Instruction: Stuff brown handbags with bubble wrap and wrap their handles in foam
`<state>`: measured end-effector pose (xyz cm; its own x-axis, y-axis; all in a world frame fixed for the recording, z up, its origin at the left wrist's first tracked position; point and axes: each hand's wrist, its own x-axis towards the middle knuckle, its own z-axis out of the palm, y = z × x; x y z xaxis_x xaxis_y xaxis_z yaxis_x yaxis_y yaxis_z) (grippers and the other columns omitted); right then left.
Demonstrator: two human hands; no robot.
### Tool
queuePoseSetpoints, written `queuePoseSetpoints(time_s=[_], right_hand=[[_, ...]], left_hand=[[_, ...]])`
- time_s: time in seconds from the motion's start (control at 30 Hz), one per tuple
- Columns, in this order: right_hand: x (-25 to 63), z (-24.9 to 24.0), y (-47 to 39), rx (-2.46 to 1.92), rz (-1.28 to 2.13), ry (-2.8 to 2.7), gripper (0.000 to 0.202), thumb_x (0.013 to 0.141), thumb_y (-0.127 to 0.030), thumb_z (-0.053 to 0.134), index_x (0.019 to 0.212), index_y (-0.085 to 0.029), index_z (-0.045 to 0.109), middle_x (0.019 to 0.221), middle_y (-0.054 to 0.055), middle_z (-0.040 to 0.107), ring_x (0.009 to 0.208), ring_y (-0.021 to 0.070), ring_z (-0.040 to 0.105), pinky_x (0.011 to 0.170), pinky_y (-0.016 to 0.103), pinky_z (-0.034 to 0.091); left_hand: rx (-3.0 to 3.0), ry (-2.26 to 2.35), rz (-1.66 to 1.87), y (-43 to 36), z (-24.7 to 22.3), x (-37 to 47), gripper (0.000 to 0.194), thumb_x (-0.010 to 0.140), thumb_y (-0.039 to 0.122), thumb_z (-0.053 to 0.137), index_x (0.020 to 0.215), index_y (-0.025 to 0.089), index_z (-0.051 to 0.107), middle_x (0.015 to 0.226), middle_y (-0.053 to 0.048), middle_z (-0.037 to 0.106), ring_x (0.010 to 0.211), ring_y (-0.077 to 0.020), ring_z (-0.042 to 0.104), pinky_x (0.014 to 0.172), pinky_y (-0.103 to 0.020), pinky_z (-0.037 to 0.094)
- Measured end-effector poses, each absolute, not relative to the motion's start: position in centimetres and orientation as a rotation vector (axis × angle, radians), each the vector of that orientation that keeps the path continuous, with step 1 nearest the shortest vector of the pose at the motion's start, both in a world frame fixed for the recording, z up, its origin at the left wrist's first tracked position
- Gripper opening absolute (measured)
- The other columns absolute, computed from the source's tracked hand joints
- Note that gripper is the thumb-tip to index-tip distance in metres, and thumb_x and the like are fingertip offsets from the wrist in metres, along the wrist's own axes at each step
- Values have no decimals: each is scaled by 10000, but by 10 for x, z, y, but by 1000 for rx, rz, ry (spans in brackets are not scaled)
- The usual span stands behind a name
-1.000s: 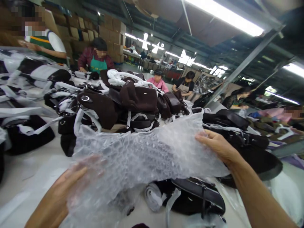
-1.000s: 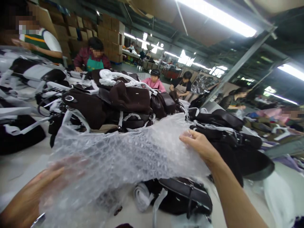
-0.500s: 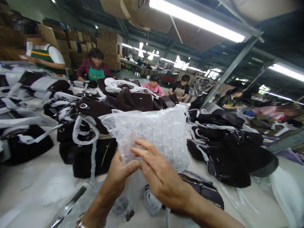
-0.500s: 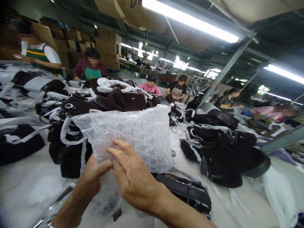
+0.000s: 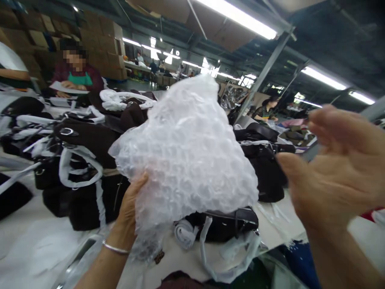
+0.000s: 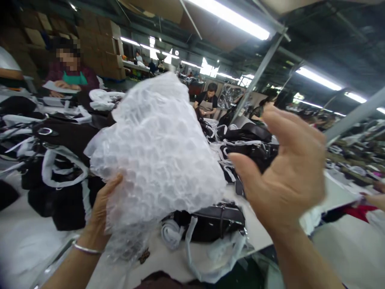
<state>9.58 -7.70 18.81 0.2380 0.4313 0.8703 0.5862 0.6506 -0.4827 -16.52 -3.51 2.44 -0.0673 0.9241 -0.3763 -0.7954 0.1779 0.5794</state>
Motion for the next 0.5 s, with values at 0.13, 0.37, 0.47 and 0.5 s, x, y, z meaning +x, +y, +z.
queuePoseSetpoints(time_s=[0.13,0.37,0.47,0.5], right_hand=[[120,109,-106,-1006,419,-1105,541,686,-335,846,1184,-269,645,1191,84,626,1120,287,601,1066,547,428],[97,9,-124,-868,1440,-761,721,784,-607,690,1386,-276,474,1394,112,546,1318,292,484,1089,506,423],[112,15,-120,-873,1431,-566,540,867,-580,598,1298,-256,561,1310,85,618,1261,275,543,1028,480,492],[122,16,-120,-880,1433,-517,510,874,-579,587,1265,-252,585,1297,77,629,1249,269,554,1017,471,504]], left_hand=[[10,632,1262,-40,15,-131,292,861,236,645,1139,151,669,945,-79,753,895,-254,729,834,-387,604],[106,475,1256,-61,7,-52,403,823,181,703,1217,155,621,1147,-94,715,1096,-279,665,987,-428,533],[251,493,1313,-77,11,-24,491,757,181,773,1224,190,622,1181,-70,705,1127,-279,648,1016,-419,508],[306,508,1321,-81,12,-15,503,738,195,794,1213,195,629,1170,-67,710,1122,-282,650,1015,-417,507]])
